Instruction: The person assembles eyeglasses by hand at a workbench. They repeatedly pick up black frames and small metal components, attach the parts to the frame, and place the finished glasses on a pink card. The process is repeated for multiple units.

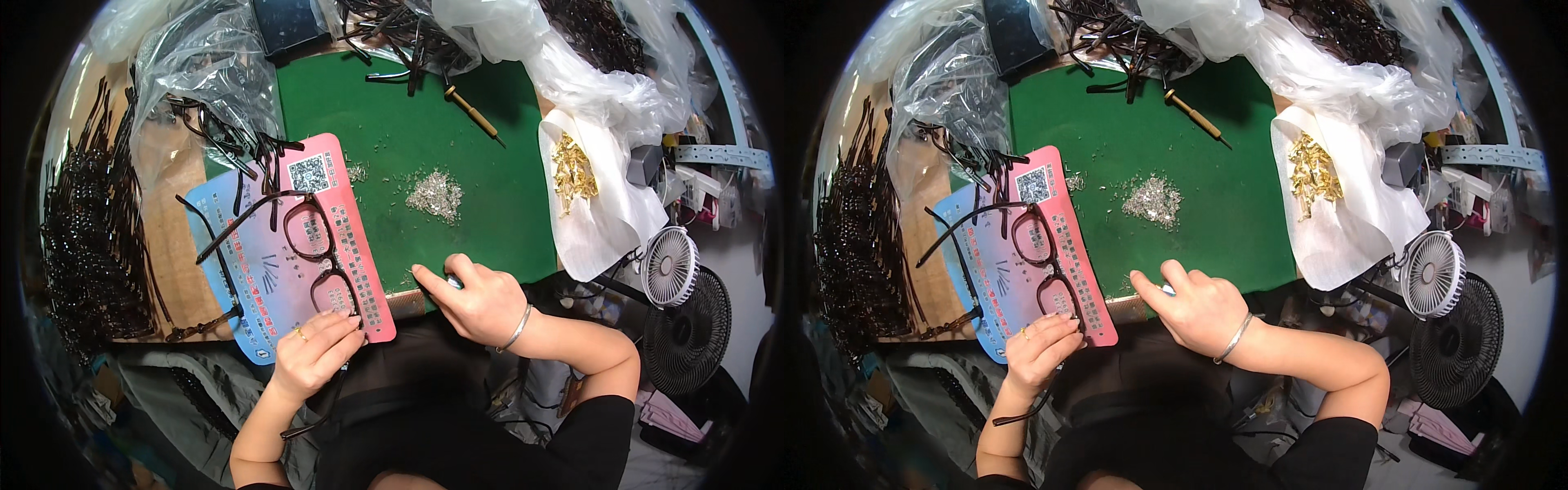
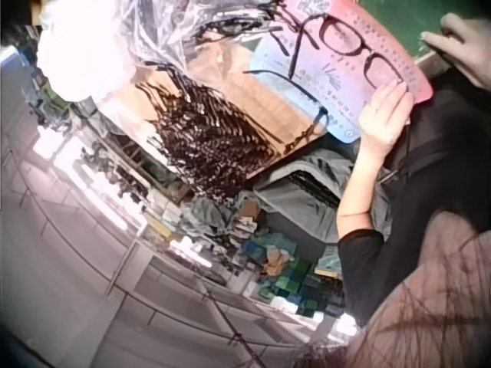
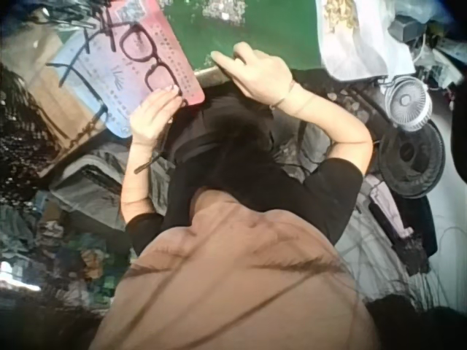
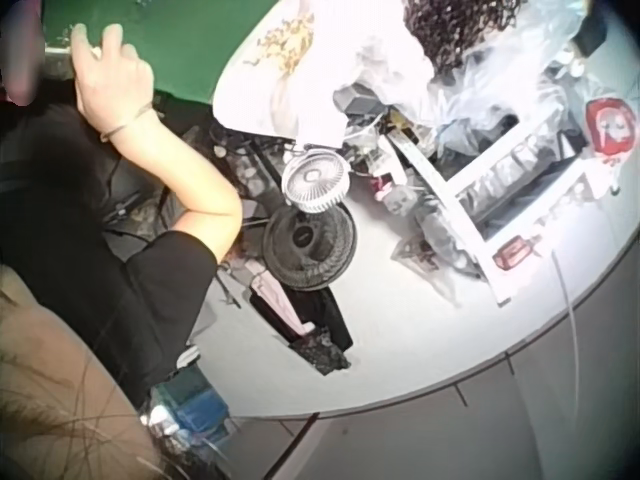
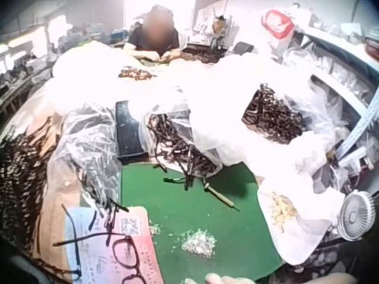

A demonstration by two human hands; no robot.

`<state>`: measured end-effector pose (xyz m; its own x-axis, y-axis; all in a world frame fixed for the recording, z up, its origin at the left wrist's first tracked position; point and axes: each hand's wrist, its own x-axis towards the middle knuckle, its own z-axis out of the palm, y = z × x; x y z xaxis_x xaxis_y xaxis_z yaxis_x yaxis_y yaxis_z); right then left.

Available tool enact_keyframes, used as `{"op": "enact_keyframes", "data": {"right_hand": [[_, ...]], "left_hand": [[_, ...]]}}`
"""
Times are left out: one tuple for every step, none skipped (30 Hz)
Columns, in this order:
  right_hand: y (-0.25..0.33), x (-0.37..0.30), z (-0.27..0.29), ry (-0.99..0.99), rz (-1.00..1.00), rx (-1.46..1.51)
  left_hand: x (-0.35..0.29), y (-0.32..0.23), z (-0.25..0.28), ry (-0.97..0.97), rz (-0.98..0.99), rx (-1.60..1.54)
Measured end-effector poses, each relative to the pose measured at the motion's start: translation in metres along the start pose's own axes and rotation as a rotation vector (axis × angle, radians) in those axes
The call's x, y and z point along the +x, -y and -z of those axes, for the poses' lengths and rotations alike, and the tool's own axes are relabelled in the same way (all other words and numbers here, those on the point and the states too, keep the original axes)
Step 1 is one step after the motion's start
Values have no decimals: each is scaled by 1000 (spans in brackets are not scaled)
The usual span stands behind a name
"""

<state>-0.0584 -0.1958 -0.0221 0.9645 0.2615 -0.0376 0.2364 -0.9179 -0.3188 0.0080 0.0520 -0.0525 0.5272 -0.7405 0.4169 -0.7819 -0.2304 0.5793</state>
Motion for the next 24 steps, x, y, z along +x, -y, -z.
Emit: {"op": "enact_keyframes", "data": {"right_hand": [[0, 0, -2, -23, 3, 2], [-1, -1, -6, -43, 7, 4], [-1, -1, -9, -61, 11, 7], [1, 0, -7, -31, -2, -21], [4, 1, -5, 1, -9, -38], [6, 1, -4, 32, -16, -53], [3, 1, -6, 6, 11, -78], [2, 2, -10, -28, 22, -97], [3, 2, -11, -36, 28, -113], [4, 1, -12, -16, 31, -89], [2, 3, -9, 2, 27, -59], [1, 4, -7, 19, 24, -30], [0, 5, -9, 17, 12, 25], [-4, 6, -8, 21, 6, 72], [-5, 5, -6, 25, 1, 119], [-5, 4, -5, 38, -8, 128], [-5, 4, -4, 49, -10, 138], [-5, 5, -3, 61, -13, 147], [-6, 6, -1, 65, -9, 140], [-7, 6, 0, 68, -5, 136], [-8, 6, 1, 71, -2, 131], [-9, 6, 2, 84, 14, 150], [-11, 6, 1, 96, 30, 166], [-14, 7, 1, 109, 46, 182]], "left_hand": [[1, -2, -2, -10, 27, 8], [1, -4, -4, -22, 57, 15], [1, -6, -6, -33, 78, 13], [1, -7, -8, -44, 99, 12], [0, -10, -10, -49, 130, 18], [1, -13, -13, -69, 166, 22], [4, -16, -16, -88, 201, 28], [7, -17, -16, -93, 225, 32], [8, -18, -18, -98, 228, 38], [5, -21, -19, -106, 274, 28], [9, -23, -21, -117, 296, 27], [11, -25, -21, -129, 318, 26], [11, -25, -22, -126, 334, 38], [12, -27, -24, -133, 354, 47], [13, -29, -25, -141, 374, 55], [15, -31, -26, -130, 380, 76], [17, -33, -26, -122, 387, 104], [19, -35, -26, -114, 394, 131], [21, -37, -28, -103, 386, 169], [21, -38, -29, -89, 377, 209], [24, -37, -28, -83, 368, 207], [23, -34, -26, -84, 337, 168], [22, -27, -23, -86, 305, 128], [20, -20, -21, -88, 272, 89]]}}
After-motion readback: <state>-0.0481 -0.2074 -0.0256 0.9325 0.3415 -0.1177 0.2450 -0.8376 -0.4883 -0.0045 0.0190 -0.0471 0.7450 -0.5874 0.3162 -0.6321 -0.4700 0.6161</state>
